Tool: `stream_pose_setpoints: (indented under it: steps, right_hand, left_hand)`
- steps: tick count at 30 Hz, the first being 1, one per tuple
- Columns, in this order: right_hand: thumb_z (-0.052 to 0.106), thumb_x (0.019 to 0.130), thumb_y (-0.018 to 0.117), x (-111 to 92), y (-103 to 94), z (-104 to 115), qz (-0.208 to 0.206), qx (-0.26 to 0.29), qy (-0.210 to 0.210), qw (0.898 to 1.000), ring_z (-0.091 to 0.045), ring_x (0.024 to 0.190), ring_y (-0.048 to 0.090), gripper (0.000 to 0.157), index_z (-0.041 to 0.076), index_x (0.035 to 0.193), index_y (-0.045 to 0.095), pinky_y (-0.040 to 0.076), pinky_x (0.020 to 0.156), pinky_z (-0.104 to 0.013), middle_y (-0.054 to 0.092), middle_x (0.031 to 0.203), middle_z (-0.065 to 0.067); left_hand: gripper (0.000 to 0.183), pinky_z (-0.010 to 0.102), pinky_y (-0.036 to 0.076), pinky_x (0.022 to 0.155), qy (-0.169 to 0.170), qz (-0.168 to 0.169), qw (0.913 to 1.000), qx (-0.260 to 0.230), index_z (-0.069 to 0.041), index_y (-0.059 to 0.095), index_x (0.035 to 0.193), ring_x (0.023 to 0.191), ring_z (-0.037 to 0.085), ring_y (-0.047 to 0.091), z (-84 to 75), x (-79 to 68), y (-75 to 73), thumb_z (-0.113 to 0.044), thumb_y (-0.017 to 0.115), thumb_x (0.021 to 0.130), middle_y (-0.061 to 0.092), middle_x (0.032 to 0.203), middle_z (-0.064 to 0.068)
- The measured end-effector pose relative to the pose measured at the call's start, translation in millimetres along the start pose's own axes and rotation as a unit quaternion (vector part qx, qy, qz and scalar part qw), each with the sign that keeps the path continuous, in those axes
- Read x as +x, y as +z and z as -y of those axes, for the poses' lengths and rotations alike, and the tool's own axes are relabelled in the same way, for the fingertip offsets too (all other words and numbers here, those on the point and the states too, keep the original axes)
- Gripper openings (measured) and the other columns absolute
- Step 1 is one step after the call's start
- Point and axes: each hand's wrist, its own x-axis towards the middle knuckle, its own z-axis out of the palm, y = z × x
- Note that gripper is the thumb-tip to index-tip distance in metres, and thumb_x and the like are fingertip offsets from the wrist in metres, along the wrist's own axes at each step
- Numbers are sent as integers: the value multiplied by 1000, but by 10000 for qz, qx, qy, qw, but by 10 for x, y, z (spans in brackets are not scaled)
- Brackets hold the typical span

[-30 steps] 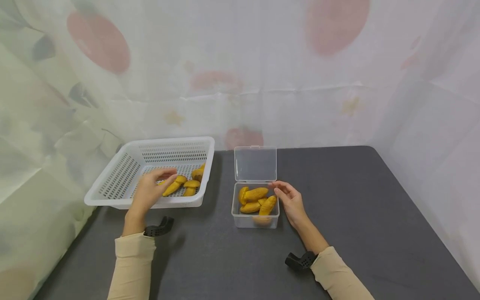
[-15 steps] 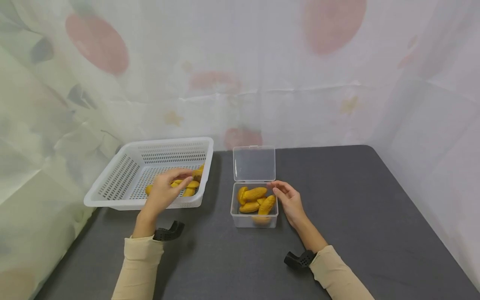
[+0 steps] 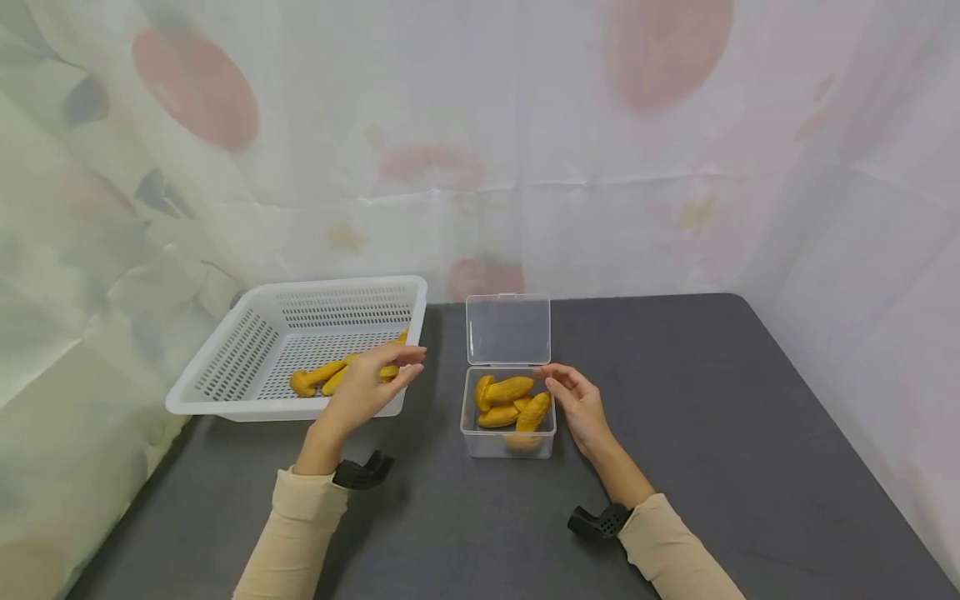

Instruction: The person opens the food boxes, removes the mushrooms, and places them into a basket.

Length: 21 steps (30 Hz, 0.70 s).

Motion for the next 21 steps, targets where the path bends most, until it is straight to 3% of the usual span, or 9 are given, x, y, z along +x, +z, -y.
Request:
stream_pose_setpoints:
  steps: [5,12,21]
  right_hand:
    - [4,100,46,0,3,9,-22,-38,55,10000,-1,110,63,21,-1,119,56,52,89,-15,70,113,10]
    - [5,100,47,0,3,13,-3,-21,55,10000,-1,110,63,21,0,119,56,52,90,-15,70,113,9]
    - [6,100,47,2,-15,-11,25,-37,72,10000,-2,111,63,21,1,119,56,52,91,-15,70,114,9]
  left_hand:
    - [27,44,57,85,185,-10,9998,-41,-4,69,114,96,23,69,-40,39,48,-15,67,90,73,107,10]
    - [24,37,58,86,254,161,9995,-100,-7,70,113,97,19,69,-96,96,154,-16,67,91,73,107,8]
    - [20,38,58,89,431,650,9956,-529,-6,70,109,99,22,69,-214,166,304,-14,66,91,71,108,12]
